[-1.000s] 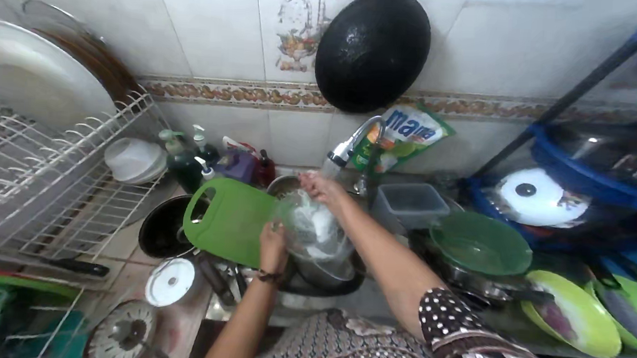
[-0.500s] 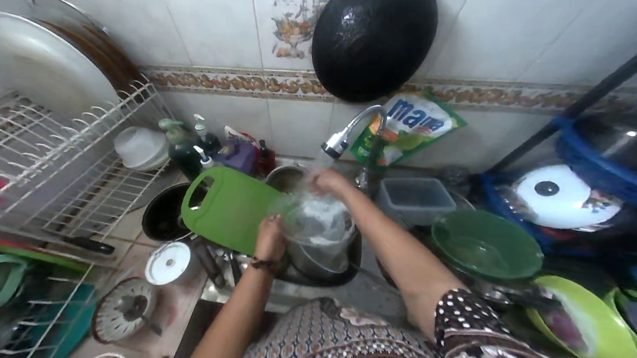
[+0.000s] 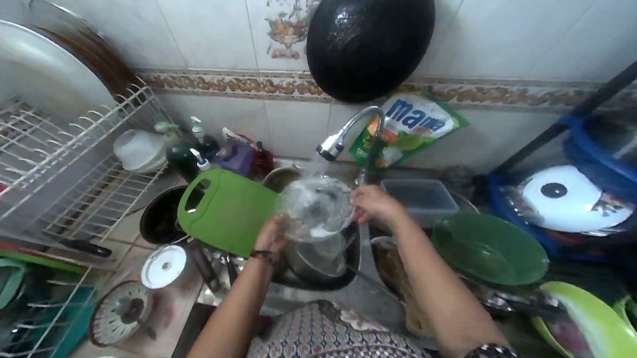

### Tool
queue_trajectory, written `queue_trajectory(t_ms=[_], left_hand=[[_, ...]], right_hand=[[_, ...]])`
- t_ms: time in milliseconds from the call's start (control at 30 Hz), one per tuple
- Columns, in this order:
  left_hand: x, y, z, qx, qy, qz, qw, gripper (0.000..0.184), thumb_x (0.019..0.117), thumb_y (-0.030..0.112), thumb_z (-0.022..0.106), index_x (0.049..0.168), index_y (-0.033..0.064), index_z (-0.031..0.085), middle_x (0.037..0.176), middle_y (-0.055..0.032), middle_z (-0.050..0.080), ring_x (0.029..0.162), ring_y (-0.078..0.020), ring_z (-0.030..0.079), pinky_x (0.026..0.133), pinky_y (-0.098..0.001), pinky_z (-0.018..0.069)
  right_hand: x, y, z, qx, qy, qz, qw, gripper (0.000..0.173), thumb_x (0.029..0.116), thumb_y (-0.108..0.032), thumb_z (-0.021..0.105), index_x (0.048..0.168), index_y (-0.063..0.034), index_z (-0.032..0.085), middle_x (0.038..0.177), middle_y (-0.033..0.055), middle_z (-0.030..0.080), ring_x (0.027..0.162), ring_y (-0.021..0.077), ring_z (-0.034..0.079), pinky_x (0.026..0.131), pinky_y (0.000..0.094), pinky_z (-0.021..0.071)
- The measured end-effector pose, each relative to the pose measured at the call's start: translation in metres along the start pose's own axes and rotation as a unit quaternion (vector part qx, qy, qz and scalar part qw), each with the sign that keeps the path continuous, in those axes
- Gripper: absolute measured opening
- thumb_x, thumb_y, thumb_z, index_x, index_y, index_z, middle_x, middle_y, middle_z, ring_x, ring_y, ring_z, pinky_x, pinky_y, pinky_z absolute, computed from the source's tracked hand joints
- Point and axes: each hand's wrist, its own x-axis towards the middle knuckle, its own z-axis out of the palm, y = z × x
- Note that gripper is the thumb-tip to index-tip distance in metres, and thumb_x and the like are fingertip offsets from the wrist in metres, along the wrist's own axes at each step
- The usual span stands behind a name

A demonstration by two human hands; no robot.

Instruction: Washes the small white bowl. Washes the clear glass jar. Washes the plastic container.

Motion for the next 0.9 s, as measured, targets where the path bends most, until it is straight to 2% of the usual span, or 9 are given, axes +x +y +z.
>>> queue_trajectory(t_ms=[133,233,333,433,533,633,767,833,900], left_hand=[[0.016,0.001,0.0,-0.002,-0.049,0.007,0.999,0.022,0.1089,0.015,0.04,0.125,0.0024,0.05,0.09,-0.0105,0.066,0.076,-0.0191,0.068,0.069,-0.0357,0.06],[0.027,0.005,0.004,0.007,-0.061,0.02,0.998,0.027,0.1084,0.014,0.041,0.133,0.0046,0.046,0.098,-0.0127,0.065,0.081,-0.0209,0.067,0.071,-0.0384,0.0595],[0.033,0.013,0.01,0.048,-0.026,0.033,0.998,0.035,0.1094,0.013,0.04,0.144,0.0061,0.038,0.109,-0.0157,0.062,0.088,-0.022,0.066,0.075,-0.0398,0.0581],[0.037,0.02,0.012,0.068,-0.023,0.057,0.996,0.036,0.1079,0.01,0.042,0.144,0.0075,0.042,0.112,-0.016,0.062,0.091,-0.0221,0.065,0.078,-0.0403,0.0569],[0.037,0.027,0.009,0.1,-0.053,0.076,0.991,0.04,0.1091,0.01,0.04,0.149,0.0099,0.038,0.117,-0.0169,0.061,0.094,-0.0228,0.066,0.081,-0.0406,0.0571],[0.027,0.037,0.013,0.121,-0.037,0.067,0.99,0.04,0.1102,0.014,0.039,0.15,0.0123,0.039,0.113,-0.0181,0.062,0.086,-0.0252,0.067,0.073,-0.0425,0.0587],[0.014,0.043,0.016,0.129,-0.024,0.063,0.989,0.04,0.1105,0.016,0.039,0.15,0.0108,0.04,0.11,-0.019,0.062,0.082,-0.0258,0.067,0.07,-0.0416,0.0592],[0.01,0.041,0.015,0.133,-0.022,0.067,0.989,0.037,0.1105,0.018,0.039,0.146,0.0078,0.042,0.109,-0.018,0.062,0.082,-0.0251,0.067,0.07,-0.0406,0.059],[0.007,0.038,0.014,0.13,-0.019,0.067,0.989,0.035,0.1105,0.019,0.04,0.142,0.0046,0.045,0.104,-0.0165,0.064,0.079,-0.0236,0.068,0.068,-0.0393,0.0597]], right_hand=[[0.007,0.003,0.002,0.042,0.033,-0.029,0.998,0.032,0.1053,-0.003,0.052,0.137,0.0034,0.051,0.098,0.0166,0.067,0.069,0.0161,0.066,0.066,0.0303,0.0568],[0.016,0.004,0.003,0.058,0.059,-0.026,0.996,0.036,0.1032,0.0,0.054,0.139,0.0012,0.051,0.101,0.0183,0.066,0.073,0.0197,0.066,0.068,0.0329,0.0573],[0.023,0.005,0.007,0.086,0.072,-0.015,0.994,0.039,0.1014,0.003,0.055,0.14,-0.0005,0.05,0.105,0.0198,0.065,0.076,0.0215,0.065,0.07,0.0343,0.0566],[0.036,0.013,0.013,0.106,0.078,-0.009,0.991,0.039,0.1012,0.002,0.056,0.139,-0.0002,0.051,0.105,0.02,0.066,0.077,0.022,0.066,0.071,0.0354,0.0569],[0.047,0.02,0.019,0.121,0.064,0.002,0.991,0.039,0.102,0.001,0.055,0.141,0.0,0.049,0.106,0.0197,0.066,0.078,0.0211,0.066,0.071,0.0341,0.0567],[0.056,0.03,0.027,0.126,0.057,0.011,0.99,0.038,0.1006,0.0,0.057,0.138,0.0009,0.051,0.102,0.0185,0.066,0.074,0.0195,0.066,0.068,0.0328,0.0569],[0.059,0.039,0.032,0.11,0.05,0.016,0.993,0.037,0.099,0.0,0.057,0.136,0.0023,0.054,0.117,0.0252,0.062,0.091,0.0291,0.066,0.079,0.0426,0.0572],[0.05,0.038,0.032,0.12,0.042,0.014,0.992,0.036,0.0973,0.003,0.057,0.133,0.0053,0.052,0.107,0.0219,0.062,0.081,0.0235,0.064,0.073,0.0375,0.0565],[0.042,0.037,0.027,0.134,0.031,0.013,0.99,0.039,0.096,0.005,0.058,0.134,0.0065,0.05,0.105,0.0208,0.062,0.077,0.0206,0.063,0.071,0.0342,0.0562]])
